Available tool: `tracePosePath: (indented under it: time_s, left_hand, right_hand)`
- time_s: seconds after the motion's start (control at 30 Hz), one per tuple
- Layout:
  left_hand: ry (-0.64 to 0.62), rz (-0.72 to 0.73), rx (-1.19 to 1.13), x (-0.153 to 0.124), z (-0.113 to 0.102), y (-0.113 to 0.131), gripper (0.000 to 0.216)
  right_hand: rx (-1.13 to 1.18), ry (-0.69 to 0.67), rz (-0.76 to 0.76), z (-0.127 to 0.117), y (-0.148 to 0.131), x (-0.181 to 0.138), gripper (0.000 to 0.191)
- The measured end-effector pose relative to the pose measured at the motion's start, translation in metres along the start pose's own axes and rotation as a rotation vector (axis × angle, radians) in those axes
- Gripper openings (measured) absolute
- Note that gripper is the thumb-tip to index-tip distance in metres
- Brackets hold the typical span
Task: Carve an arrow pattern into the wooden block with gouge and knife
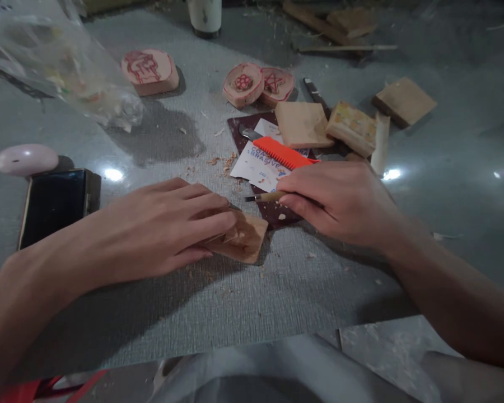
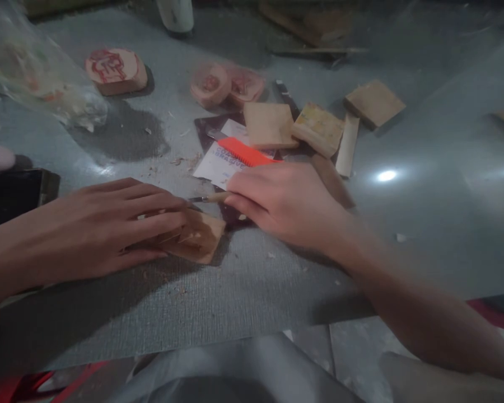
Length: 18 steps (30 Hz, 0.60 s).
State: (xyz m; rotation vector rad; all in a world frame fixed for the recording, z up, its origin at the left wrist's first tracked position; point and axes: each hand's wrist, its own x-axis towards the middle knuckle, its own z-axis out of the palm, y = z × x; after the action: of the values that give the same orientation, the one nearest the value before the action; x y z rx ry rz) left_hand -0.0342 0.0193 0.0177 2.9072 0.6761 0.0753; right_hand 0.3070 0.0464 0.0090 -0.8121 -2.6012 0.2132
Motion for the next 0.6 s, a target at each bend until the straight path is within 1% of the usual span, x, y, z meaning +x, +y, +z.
tracePosePath:
  time_s: [0.03, 0.1, 0.17, 0.2, 0.23, 0.4, 0.6]
  left_hand:
    - [0.002, -0.028, 0.02, -0.0001, -0.0001, 0.001, 0.024]
    - [0.001, -0.094, 0.084, -0.0005, 0.0001, 0.0023, 0.038]
    - [0.01, -0.121, 0.135, -0.0013, 0.0012, 0.0018, 0.052]
    - [0.018, -0.119, 0.141, -0.0019, 0.002, 0.0009, 0.054]
    - [0.028, -0.111, 0.138, -0.0025, 0.0029, -0.0002, 0.055]
    - [0.024, -0.099, 0.051, -0.0046, 0.005, -0.0049, 0.04]
    - [-0.025, -0.064, 0.074, -0.003, 0.0041, -0.006, 0.046]
  right_hand:
    - [0.003, -0.014, 0.008, -0.0006, -0.0001, 0.0003, 0.035]
    - [0.004, -0.053, 0.031, -0.002, -0.0004, 0.0008, 0.042]
    - [0.005, -0.104, 0.04, -0.0034, -0.0006, 0.0013, 0.045]
    - [0.007, -0.128, 0.035, -0.0038, -0.0006, 0.0015, 0.045]
    - [0.007, -0.148, 0.026, -0.0041, -0.0005, 0.0018, 0.044]
    - [-0.006, -0.234, -0.051, -0.004, 0.0013, 0.0026, 0.045]
    - [0.019, -0.258, -0.112, -0.0032, 0.0025, 0.001, 0.045]
